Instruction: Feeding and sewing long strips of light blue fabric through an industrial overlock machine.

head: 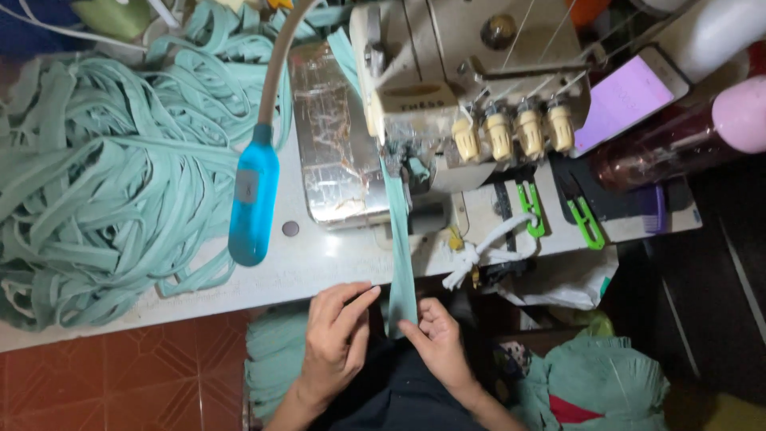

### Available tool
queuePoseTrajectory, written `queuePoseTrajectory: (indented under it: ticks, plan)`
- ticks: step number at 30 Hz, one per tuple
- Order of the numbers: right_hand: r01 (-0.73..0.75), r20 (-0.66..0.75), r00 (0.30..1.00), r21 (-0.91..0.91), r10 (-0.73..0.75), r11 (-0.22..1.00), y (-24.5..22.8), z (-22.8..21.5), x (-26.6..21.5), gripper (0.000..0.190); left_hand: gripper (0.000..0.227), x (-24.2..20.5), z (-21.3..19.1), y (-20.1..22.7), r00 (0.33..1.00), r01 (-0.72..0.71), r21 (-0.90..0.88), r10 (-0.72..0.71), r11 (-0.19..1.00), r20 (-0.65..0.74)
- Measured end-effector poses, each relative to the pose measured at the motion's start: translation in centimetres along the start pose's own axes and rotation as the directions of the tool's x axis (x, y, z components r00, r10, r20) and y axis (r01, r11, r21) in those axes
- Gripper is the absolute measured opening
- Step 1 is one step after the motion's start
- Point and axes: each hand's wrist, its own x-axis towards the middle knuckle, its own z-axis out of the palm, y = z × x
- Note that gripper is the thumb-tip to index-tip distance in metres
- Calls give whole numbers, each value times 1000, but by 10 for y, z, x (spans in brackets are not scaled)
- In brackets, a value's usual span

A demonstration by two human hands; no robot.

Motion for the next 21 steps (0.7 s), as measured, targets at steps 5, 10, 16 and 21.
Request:
queuePoseTrajectory:
  ticks: [5,10,16,21]
  plan:
    - [99,22,995,-450,-99,887,-14,-7,-36,16,26,-66,20,-3,869,495,-295,-467,817,163]
    - [449,208,889,-579,-409,681,-43,3,-64,13,41,-100,36,5,660,745,-481,-622,463,422]
    - [542,294,837,-553,-461,633,-43,2,-78,15,46,-112,43,4,593,772,-594,-590,225,548]
    - [270,151,962,-443,-226,855,-47,3,-78,19,45,-115,47,2,525,773,-622,-677,125,516]
